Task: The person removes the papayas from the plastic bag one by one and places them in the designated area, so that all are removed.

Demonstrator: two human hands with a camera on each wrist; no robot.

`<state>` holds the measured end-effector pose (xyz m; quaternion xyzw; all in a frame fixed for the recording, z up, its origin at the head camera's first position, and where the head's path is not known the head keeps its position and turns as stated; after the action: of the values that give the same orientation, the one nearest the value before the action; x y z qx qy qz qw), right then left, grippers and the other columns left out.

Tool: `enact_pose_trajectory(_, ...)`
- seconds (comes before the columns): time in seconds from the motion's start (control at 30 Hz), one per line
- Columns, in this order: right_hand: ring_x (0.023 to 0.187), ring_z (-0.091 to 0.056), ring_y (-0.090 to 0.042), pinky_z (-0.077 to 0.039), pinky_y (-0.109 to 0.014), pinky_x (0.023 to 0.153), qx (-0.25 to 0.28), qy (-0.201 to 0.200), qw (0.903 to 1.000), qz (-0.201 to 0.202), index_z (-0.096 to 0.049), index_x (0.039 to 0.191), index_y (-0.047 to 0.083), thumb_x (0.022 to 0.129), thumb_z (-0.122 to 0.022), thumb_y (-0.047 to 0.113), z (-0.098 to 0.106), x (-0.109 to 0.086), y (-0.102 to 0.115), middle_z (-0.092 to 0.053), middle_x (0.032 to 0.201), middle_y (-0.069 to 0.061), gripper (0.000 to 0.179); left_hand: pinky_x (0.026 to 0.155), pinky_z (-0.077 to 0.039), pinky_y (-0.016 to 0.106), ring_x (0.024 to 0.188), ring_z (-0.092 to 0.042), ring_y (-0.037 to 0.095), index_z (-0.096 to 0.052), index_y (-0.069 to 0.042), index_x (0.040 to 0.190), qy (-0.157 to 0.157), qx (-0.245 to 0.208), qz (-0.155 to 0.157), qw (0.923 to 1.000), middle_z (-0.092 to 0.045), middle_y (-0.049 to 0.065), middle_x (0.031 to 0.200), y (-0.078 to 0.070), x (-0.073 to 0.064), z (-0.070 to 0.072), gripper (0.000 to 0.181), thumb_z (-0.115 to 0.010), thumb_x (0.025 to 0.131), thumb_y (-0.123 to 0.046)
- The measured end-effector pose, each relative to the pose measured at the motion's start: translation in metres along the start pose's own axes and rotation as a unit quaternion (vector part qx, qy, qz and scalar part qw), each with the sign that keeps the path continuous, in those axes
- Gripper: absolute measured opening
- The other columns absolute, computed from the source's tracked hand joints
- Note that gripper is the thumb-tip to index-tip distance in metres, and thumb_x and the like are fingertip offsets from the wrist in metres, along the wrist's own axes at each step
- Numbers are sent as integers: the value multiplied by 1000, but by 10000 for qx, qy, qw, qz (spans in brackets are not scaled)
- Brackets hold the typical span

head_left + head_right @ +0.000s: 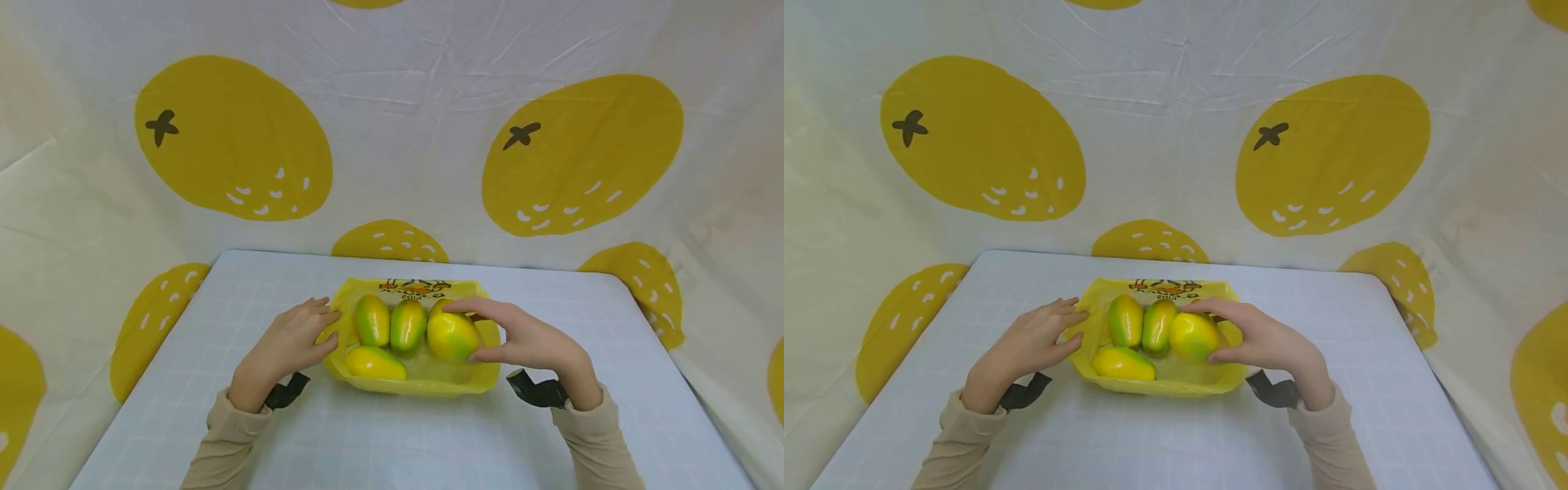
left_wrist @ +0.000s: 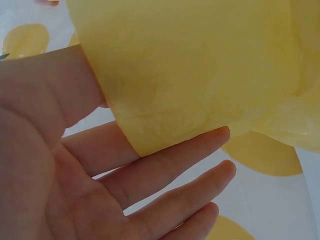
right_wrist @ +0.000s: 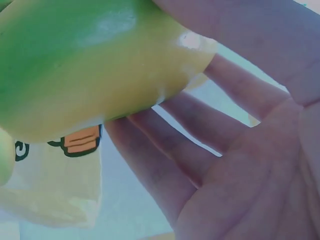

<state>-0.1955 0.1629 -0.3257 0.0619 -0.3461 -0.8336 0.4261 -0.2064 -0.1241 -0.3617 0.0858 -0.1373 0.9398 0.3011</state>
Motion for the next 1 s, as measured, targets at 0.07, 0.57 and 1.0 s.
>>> enact_pose_trajectory(0.07,127,-51,-16,-47,-41,102,24,-143,9998,131,-50,144,16,83,-82,16,2,-3,0,-52,144,2,69,103,-45,54,121,-58,40,-72,4,115,-19,2,-26,10000,-68,21,119,0,0,0,33,-69,88,-14)
enact_pose_trajectory(0.57,128,-50,-20,-43,-24,105,759,-1028,9883,837,-50,141,0,73,-83,-7,17,-25,-6,-54,140,-16,76,105,-44,53,121,-58,38,-72,3,115,-35,12,-22,10000,-68,20,119,2,1,-1,34,-71,89,-19)
enact_pose_trajectory(1.0,127,-49,-27,-46,-30,105,2053,-1535,9481,1882,-36,136,-22,63,-76,-26,35,-41,-15,-47,141,-24,83,106,-43,53,121,-58,38,-72,3,114,-52,79,2,10000,-68,20,118,2,-1,-2,34,-72,89,-20)
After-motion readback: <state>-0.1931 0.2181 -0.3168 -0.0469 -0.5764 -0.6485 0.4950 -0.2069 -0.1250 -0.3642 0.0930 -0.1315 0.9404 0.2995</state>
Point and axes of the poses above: each hand's wrist, its own x-axis towards the middle knuckle, its own z-axis out of the back of the hand, y = z × x, the point moved 7 cm from there along x, towards the middle knuckle
